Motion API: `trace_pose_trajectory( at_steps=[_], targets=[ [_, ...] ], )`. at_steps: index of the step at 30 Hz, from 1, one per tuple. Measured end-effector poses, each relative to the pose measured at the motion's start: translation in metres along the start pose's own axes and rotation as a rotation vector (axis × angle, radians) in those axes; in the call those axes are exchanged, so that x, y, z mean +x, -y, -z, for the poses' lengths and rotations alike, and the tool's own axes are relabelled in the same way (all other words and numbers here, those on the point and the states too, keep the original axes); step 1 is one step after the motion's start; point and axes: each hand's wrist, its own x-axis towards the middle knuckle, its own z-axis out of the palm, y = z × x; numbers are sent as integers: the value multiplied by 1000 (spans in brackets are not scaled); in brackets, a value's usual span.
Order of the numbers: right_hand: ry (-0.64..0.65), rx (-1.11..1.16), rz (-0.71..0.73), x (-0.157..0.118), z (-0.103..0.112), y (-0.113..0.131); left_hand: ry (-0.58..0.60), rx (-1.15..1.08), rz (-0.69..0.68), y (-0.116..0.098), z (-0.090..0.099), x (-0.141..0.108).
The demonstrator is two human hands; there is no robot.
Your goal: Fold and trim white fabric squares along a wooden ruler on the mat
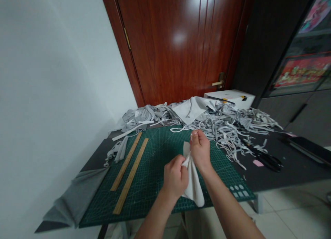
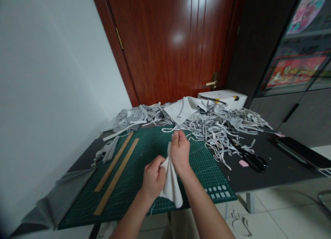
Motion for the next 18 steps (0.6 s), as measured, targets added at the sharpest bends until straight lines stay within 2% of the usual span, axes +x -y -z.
trace_pose_trajectory(
  at_steps=[2, 8, 14, 18],
  targets=[
    [4, 9, -11, -2, 0, 0, 35, 25, -15, -1, 3, -1],
    [21, 18, -24, -2, 2, 0, 192, -89, 83, 4, 14, 9],
    [13, -15, -6, 1, 7, 0, 352, -398, 150, 10, 36, 22],
    [7, -24, 1, 2, 7, -3, 361, -444, 216, 9, 44, 22]
  ],
)
